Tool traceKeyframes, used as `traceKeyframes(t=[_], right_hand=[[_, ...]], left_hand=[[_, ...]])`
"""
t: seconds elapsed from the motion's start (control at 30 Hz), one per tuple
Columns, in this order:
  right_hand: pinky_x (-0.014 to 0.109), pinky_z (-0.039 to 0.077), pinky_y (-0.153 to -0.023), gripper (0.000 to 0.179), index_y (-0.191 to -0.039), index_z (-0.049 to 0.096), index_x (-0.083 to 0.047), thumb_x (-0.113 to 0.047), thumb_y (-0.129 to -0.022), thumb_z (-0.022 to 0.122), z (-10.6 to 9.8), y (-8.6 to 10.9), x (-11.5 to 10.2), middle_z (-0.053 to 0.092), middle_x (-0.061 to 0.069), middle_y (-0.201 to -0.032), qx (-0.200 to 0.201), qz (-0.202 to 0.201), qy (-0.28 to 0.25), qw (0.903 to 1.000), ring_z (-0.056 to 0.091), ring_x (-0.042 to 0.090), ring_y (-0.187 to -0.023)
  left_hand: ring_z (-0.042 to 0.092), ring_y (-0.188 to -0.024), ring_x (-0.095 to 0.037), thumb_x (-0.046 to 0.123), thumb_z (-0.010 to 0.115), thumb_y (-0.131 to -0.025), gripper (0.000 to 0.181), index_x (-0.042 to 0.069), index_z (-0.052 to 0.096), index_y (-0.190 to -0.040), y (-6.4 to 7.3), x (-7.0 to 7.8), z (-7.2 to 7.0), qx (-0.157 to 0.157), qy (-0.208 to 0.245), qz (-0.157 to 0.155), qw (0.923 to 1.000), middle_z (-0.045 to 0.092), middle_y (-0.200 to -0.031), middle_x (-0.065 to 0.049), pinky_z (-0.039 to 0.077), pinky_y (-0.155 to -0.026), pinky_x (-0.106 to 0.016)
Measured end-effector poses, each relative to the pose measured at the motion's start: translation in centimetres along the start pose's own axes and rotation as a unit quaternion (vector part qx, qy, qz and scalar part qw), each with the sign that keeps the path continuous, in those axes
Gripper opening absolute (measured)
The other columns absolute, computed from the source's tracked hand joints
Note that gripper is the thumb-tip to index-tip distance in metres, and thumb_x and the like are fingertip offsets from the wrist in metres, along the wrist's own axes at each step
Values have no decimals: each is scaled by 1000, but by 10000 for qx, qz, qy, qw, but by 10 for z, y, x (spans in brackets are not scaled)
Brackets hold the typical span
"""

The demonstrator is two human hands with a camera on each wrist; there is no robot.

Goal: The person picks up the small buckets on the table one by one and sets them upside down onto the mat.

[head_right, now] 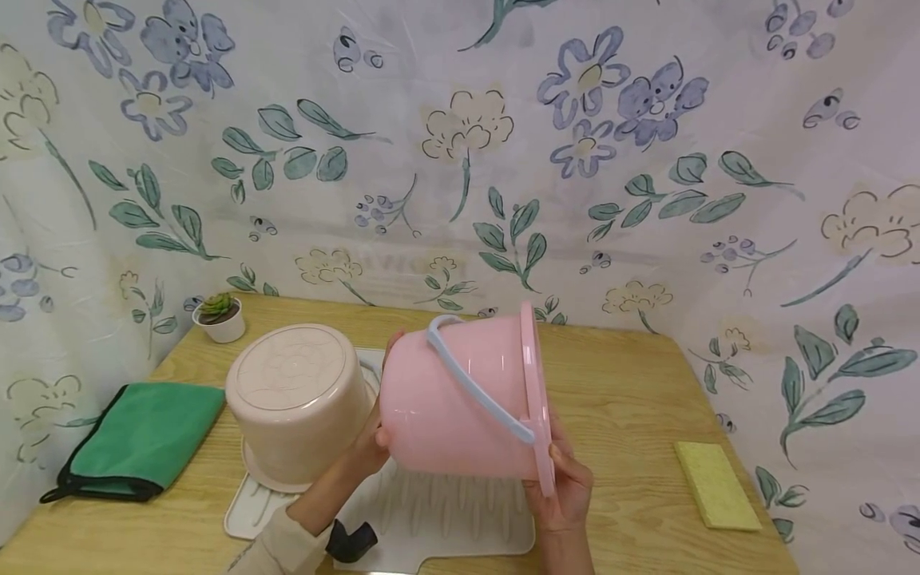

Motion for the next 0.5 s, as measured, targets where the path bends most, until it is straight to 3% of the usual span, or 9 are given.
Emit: traceKeyframes(t=[0.1,0.17,0.33,0.5], right_hand=[[40,53,-85,39,-122,55,17,8,-91,34,0,-1,1,66,28,-112,-73,70,-36,9999,65,33,-97],[41,52,-86,39,-123,55,16,7,-91,34,0,-1,1,65,28,-113,-85,83,-92,9999,65,34,-99],[40,51,-92,38,-125,55,13,6,-94,34,-2,-1,3,65,26,-115,-273,212,-32,9994,64,33,-103],[37,50,-93,37,-125,57,7,-2,-100,30,-2,-3,1,64,20,-118,-381,545,388,9970,62,28,-104]], left_hand=[[23,-143,-25,78,59,-78,119,30,-15,-158,1,2,-1,-88,209,-56,9997,-5,-166,-1,35,-104,-57],[30,-139,-25,71,65,-79,120,28,-14,-158,1,2,-1,-53,368,-127,9992,2,-165,-4,41,-102,-51],[43,-125,-24,62,70,-79,113,25,0,-160,-3,6,0,336,457,-20,9984,27,-154,-7,50,-93,-39],[47,-122,-21,59,70,-80,107,22,8,-160,-5,17,-1,590,315,142,9977,34,-149,-2,52,-92,-38]])
Point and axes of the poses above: each hand's wrist, its own y-axis away from the middle knuckle, its own z-axis out of the palm, x = y × z, the point moved 3 cm from there along -y, towards the middle knuckle
